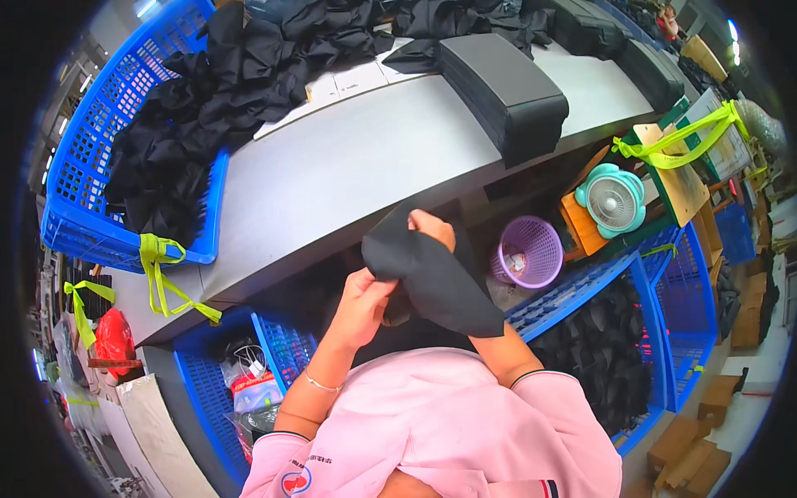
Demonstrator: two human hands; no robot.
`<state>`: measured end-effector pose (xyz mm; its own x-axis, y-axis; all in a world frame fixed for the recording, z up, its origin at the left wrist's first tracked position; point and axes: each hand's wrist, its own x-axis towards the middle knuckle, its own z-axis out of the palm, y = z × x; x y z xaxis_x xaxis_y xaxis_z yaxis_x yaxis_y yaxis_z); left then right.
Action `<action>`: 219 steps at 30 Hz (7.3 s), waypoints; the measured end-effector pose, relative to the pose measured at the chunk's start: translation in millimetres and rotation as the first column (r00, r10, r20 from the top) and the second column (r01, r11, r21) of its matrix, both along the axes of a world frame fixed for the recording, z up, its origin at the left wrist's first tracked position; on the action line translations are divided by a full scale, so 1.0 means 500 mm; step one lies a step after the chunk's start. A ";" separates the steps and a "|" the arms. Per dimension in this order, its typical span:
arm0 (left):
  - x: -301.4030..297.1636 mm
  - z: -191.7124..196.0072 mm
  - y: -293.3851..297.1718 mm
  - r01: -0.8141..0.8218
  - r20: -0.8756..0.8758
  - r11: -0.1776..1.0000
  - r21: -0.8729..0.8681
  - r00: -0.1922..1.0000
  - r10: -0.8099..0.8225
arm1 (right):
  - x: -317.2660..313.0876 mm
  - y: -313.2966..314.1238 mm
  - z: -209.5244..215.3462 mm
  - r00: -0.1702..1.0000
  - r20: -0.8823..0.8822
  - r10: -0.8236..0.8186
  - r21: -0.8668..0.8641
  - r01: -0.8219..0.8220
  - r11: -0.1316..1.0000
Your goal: Folding black fabric components and inserting internal supports or panels at a factory workstation.
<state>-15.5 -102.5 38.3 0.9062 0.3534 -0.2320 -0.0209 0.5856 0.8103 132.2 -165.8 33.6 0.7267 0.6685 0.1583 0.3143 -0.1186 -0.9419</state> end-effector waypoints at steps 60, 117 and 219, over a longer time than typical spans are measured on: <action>-0.051 0.023 0.074 -0.399 0.149 0.903 -0.160 0.894 0.422 | -0.070 -0.063 -0.020 0.962 -0.189 0.197 0.005 -0.199 0.980; -0.142 -0.258 0.055 -0.208 0.319 0.805 -0.556 0.841 0.438 | -0.075 0.010 -0.012 0.662 0.720 0.209 -0.135 -0.163 0.977; 0.008 -0.064 0.261 -0.591 -0.072 0.552 0.588 0.642 0.763 | 0.048 0.167 -0.016 0.840 0.539 -0.069 0.064 0.041 0.997</action>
